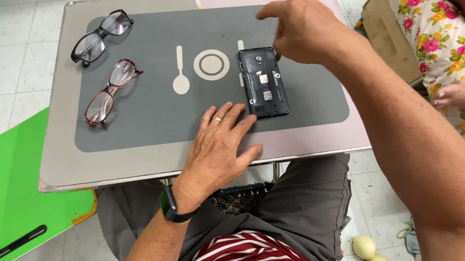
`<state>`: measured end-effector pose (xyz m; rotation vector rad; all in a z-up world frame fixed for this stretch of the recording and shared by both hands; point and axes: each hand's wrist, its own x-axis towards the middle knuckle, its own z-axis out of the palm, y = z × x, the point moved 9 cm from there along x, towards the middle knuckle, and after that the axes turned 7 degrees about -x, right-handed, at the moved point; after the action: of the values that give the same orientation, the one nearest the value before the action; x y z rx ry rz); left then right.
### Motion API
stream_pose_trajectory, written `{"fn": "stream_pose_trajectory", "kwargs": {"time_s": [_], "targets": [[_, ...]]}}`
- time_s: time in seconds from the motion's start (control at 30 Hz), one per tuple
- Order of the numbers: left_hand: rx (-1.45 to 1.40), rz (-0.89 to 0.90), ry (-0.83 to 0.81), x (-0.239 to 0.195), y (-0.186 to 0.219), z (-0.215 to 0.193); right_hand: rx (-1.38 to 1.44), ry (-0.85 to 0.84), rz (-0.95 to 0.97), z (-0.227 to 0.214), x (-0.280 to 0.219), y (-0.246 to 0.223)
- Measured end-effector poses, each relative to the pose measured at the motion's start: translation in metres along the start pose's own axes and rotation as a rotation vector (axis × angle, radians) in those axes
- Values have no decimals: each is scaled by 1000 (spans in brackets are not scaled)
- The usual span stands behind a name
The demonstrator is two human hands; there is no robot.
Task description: The person uses a small screwdriver to unscrew and remove screws from the back of a disassembled mobile phone. They place the removed screws on the table next to the phone and continue to work on the device's internal components.
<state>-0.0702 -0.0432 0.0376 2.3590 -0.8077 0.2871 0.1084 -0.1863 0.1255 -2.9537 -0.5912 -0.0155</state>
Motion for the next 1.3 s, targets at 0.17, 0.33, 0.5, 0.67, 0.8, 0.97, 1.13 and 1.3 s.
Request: {"fn": "stream_pose_trajectory", "kwargs": {"time_s": [0.17, 0.33, 0.5, 0.67, 0.8, 0.97, 1.13, 1.3], "targets": [[-4, 6, 4, 0, 2, -2, 66, -59, 35, -2, -11, -9], [-3, 4, 6, 0, 2, -3, -151, 191, -7, 2, 1, 12], [-10, 10, 5, 1, 4, -5, -81, 126, -133, 0, -11, -4], [-5, -7, -9, 1, 2, -2, -122, 195, -102, 5, -7, 5], [1, 27, 22, 0, 7, -8, -165, 237, -159, 5, -9, -1], [82, 35, -90, 1, 3, 6, -217, 347, -81, 19, 3, 36], [48, 29, -152, 0, 4, 7, -111, 175, 1, 6, -5, 23], [-18, 48, -102, -2, 7, 2, -60, 59, 53, -5, -18, 6]]}}
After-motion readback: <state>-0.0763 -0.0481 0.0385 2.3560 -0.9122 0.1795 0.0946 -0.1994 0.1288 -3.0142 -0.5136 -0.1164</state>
